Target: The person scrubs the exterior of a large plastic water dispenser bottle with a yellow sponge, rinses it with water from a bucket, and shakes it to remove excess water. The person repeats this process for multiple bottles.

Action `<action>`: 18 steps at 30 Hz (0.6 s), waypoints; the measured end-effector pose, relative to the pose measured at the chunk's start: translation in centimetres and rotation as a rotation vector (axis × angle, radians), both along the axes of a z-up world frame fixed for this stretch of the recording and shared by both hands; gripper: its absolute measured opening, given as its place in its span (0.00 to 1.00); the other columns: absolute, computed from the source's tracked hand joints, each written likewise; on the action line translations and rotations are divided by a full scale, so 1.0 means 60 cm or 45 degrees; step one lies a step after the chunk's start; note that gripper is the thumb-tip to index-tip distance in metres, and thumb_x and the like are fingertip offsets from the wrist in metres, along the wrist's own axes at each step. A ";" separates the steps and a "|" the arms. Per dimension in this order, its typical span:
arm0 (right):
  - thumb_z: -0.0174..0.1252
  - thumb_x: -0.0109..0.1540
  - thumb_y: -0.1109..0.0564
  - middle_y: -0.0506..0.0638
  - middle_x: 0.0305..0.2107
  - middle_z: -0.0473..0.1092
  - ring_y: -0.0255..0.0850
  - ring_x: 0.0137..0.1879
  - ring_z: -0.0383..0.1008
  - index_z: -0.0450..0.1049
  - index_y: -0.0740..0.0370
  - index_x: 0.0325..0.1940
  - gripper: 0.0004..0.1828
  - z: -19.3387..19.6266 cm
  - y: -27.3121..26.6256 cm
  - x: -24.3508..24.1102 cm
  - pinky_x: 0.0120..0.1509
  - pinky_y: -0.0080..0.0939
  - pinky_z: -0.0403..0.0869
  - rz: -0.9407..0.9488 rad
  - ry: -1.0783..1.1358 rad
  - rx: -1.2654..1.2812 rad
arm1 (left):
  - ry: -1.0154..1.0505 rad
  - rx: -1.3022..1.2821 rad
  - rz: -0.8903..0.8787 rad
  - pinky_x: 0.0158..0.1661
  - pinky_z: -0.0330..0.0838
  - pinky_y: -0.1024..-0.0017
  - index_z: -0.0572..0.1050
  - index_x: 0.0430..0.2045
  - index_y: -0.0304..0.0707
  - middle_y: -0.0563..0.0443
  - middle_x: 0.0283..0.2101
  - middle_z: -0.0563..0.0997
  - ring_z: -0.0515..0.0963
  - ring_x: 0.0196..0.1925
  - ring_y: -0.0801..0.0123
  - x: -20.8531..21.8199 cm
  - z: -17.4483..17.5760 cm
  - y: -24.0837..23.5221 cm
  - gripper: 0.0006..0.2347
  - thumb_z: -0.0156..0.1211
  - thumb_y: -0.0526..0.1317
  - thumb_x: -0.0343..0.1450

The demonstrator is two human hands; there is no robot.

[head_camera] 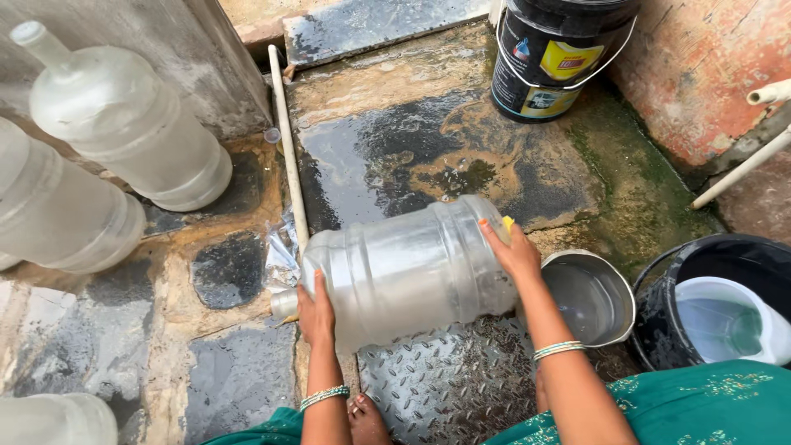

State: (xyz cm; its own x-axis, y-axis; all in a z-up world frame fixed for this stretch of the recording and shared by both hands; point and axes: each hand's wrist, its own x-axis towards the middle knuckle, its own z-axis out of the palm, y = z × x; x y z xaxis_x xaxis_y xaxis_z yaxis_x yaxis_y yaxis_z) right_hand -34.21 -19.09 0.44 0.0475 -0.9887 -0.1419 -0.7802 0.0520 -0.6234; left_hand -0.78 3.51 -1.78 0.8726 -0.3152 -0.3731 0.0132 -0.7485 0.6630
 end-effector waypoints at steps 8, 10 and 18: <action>0.40 0.58 0.14 0.74 0.73 0.40 0.69 0.77 0.35 0.52 0.69 0.75 0.62 0.075 0.129 0.144 0.76 0.63 0.41 0.449 0.666 -0.422 | -0.035 0.105 0.001 0.64 0.51 0.31 0.49 0.74 0.49 0.36 0.73 0.58 0.61 0.71 0.35 -0.016 0.028 -0.028 0.47 0.42 0.77 0.62; 0.39 0.58 0.13 0.71 0.73 0.43 0.62 0.79 0.38 0.52 0.74 0.74 0.65 0.068 0.202 0.209 0.79 0.59 0.40 0.595 0.568 -0.571 | -0.010 0.103 0.012 0.64 0.50 0.30 0.48 0.74 0.49 0.38 0.74 0.56 0.59 0.72 0.35 -0.014 0.017 -0.029 0.47 0.42 0.77 0.62; 0.33 0.61 0.19 0.50 0.76 0.47 0.46 0.83 0.39 0.52 0.51 0.78 0.51 0.016 0.262 0.266 0.81 0.74 0.30 1.131 0.294 -0.464 | 0.068 0.085 0.014 0.63 0.51 0.29 0.48 0.74 0.48 0.36 0.74 0.53 0.58 0.72 0.34 0.018 -0.007 -0.038 0.49 0.45 0.78 0.61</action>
